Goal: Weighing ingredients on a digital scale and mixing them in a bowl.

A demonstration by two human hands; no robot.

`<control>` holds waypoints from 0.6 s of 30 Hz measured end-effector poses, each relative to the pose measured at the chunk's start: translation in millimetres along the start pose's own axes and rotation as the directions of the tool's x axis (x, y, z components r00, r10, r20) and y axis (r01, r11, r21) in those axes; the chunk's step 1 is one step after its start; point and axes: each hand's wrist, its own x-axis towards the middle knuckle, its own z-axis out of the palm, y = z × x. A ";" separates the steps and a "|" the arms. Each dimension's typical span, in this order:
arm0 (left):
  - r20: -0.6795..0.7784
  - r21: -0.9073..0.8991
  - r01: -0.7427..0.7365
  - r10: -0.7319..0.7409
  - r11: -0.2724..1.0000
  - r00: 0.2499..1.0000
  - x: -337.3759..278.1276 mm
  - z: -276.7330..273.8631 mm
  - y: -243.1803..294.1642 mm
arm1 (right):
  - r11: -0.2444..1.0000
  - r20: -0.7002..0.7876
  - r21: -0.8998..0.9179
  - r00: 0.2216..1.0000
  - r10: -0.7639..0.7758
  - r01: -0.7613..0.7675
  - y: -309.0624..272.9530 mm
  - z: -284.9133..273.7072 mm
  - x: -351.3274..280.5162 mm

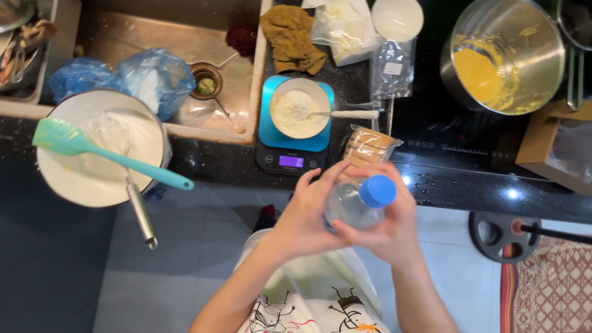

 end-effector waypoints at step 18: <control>0.241 -0.325 0.319 -0.248 0.890 0.938 -63.6 -85.2 -53.5 | 0.692 0.549 0.085 0.546 -0.633 0.717 -31.7 77.1 94.4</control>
